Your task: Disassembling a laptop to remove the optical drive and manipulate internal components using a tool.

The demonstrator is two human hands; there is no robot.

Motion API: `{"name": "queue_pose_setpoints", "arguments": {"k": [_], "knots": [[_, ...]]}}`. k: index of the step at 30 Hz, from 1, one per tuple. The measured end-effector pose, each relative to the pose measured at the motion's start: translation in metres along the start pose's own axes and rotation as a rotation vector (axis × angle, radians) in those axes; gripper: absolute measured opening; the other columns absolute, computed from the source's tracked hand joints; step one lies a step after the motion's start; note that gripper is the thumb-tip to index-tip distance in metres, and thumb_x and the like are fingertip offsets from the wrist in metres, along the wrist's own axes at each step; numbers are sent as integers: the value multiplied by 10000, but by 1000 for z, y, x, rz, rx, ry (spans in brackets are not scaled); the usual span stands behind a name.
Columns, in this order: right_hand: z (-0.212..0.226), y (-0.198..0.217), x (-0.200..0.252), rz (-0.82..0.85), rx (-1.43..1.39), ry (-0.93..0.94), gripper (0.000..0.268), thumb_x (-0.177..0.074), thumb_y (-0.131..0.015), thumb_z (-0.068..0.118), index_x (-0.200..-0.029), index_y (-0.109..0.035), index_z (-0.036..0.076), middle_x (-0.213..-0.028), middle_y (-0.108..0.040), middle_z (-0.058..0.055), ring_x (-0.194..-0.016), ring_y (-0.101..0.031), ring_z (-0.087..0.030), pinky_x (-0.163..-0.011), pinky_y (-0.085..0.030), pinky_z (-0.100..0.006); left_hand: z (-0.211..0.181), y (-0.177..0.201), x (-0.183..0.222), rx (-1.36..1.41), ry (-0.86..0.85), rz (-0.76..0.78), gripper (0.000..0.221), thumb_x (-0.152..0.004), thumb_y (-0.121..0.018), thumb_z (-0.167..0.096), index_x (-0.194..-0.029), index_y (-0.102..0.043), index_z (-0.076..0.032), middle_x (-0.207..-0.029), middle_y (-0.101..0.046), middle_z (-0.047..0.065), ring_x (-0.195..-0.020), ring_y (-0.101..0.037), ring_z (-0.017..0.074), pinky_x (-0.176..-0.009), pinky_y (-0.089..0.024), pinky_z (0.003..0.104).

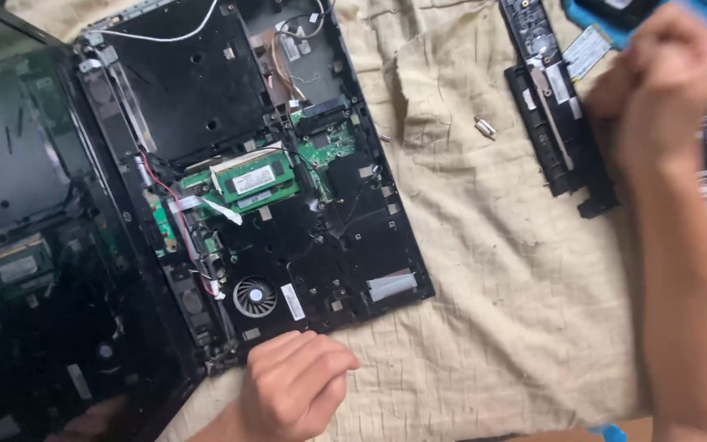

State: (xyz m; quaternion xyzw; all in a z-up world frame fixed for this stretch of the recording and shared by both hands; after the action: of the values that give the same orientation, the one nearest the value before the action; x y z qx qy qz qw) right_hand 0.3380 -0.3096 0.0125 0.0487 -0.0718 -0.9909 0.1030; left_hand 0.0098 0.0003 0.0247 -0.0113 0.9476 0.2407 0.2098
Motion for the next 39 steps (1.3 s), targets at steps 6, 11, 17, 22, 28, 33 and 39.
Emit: {"name": "queue_pose_setpoints", "arguments": {"k": [6,11,17,22,28,33,39], "knots": [[-13,40,-1,-36,58,85,189,-1258,-311,112,-1204,-432,246,-903,-428,-11,-679,-309,-96,-612,-280,-281,3,-1,1,0,-15,8,148,-694,-648,19,-808,-682,-68,-780,-697,20,-563,-569,152,-551,-466,237],[8,22,-8,180,135,116,161,-1134,-288,288,-984,-332,246,-689,-195,20,-584,-145,-103,-596,-164,-300,1,0,1,8,-3,25,142,-700,-651,4,-822,-678,-63,-788,-695,32,-570,-568,164,-559,-472,256],[22,-12,-1,38,78,13,217,-1087,-337,1,-968,-430,158,-693,-288,5,-566,-209,-82,-551,-219,-265,0,0,1,-21,-20,1,139,-694,-639,15,-797,-676,-71,-771,-693,23,-550,-548,151,-540,-445,244],[26,-2,10,59,207,105,205,-1227,-225,221,-1051,-326,248,-705,-179,26,-609,-111,-92,-663,-159,-318,-3,-1,-1,-6,-12,20,146,-704,-649,26,-815,-677,-64,-788,-698,29,-570,-564,153,-554,-453,241],[25,-26,12,58,180,39,227,-1051,-319,-71,-943,-460,71,-747,-402,-30,-580,-290,-91,-549,-280,-246,1,2,-3,-22,-17,12,159,-698,-660,28,-830,-681,-60,-799,-694,32,-576,-571,168,-564,-479,249],[37,-17,42,84,225,133,202,-1235,-258,-21,-1157,-385,114,-758,-261,-15,-666,-194,-100,-695,-235,-272,0,-1,3,-89,-27,-59,224,-682,-771,31,-886,-724,-50,-902,-727,66,-721,-619,180,-576,-524,235],[81,-58,71,313,370,4,657,-884,-485,-165,-1506,-369,11,-951,-526,-135,-797,-480,-175,-667,-338,-224,0,-4,7,-485,190,-38,395,-712,-897,-176,-1067,-744,-94,-1215,-616,112,-1096,-525,281,-954,-399,436]]}}
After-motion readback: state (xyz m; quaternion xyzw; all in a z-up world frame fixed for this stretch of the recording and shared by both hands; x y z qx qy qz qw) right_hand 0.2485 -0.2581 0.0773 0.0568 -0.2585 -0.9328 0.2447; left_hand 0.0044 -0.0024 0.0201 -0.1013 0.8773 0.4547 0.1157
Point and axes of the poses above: each hand's wrist, its own x-axis away from the middle knuckle, its own y-axis out of the back of the hand, z = x × y, the point moved 1 cm from there along -x, towards the middle knuckle
